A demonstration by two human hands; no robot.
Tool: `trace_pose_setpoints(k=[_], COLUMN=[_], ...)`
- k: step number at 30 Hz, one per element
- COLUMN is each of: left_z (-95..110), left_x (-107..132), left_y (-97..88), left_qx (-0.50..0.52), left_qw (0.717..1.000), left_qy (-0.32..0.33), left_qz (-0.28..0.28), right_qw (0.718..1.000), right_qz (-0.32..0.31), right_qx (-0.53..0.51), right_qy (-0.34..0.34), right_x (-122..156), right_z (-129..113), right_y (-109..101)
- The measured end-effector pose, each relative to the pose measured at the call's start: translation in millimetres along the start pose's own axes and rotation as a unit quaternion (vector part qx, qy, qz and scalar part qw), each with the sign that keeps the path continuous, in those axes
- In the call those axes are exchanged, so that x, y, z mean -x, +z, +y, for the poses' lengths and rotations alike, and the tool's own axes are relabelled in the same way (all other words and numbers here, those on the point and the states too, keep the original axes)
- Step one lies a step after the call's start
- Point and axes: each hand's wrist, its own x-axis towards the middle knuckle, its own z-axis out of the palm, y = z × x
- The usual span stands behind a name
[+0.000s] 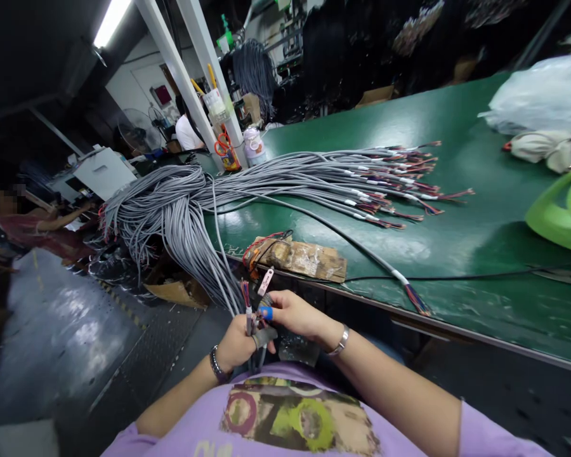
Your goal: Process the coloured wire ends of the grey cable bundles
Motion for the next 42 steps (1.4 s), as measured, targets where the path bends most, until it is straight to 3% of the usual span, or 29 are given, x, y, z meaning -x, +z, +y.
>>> trace_pose_setpoints(k=[2, 8, 11, 15, 19, 24, 28, 34, 36, 42], left_z=[0.7, -10.1, -14.2, -10.7, -5.5, -13.4, -17.2, -3.1, 0.9, 4.7], left_x=[-0.3, -0.2, -1.5, -0.9, 4.6, 8.0, 5.2, 0.9, -2.4, -15.6], left_y=[-1.5, 1.9, 4.6, 4.0, 0.0, 1.8, 4.2, 2.3, 3.4, 9.1], left_qx=[0.01, 0.1, 0.111, 0.076, 0.051, 0.095, 0.173, 0.269, 0.273, 0.252], left_qw=[1.0, 0.984, 0.979, 0.987, 0.995, 0.981, 0.962, 0.945, 0.947, 0.954], left_qy=[-0.003, -0.008, -0.009, 0.019, 0.028, 0.024, 0.006, -0.012, -0.009, -0.022], left_qz=[0.01, 0.147, 0.169, 0.139, 0.081, 0.166, 0.213, 0.186, 0.17, 0.163], right_qw=[1.0, 0.981, 0.985, 0.993, 0.998, 0.994, 0.984, 0.946, 0.948, 0.96], right_qz=[0.019, 0.084, 0.083, 0.094, 0.044, 0.097, 0.122, 0.161, 0.141, 0.109], right_qx=[-0.007, -0.164, -0.142, -0.068, -0.029, -0.042, -0.131, -0.275, -0.278, -0.259], right_qy=[-0.009, 0.054, 0.055, -0.009, -0.023, -0.025, -0.008, 0.05, 0.059, 0.001], right_x=[1.3, 14.5, 19.1, 17.3, 12.6, 11.3, 11.5, 0.1, -6.8, -17.9], right_z=[1.3, 8.3, 11.0, 6.3, -4.1, -2.2, 8.9, 7.7, 2.5, -3.6], right_y=[-0.3, -4.4, 1.7, 14.2, 22.8, 25.4, 17.8, -2.0, -3.4, 2.5])
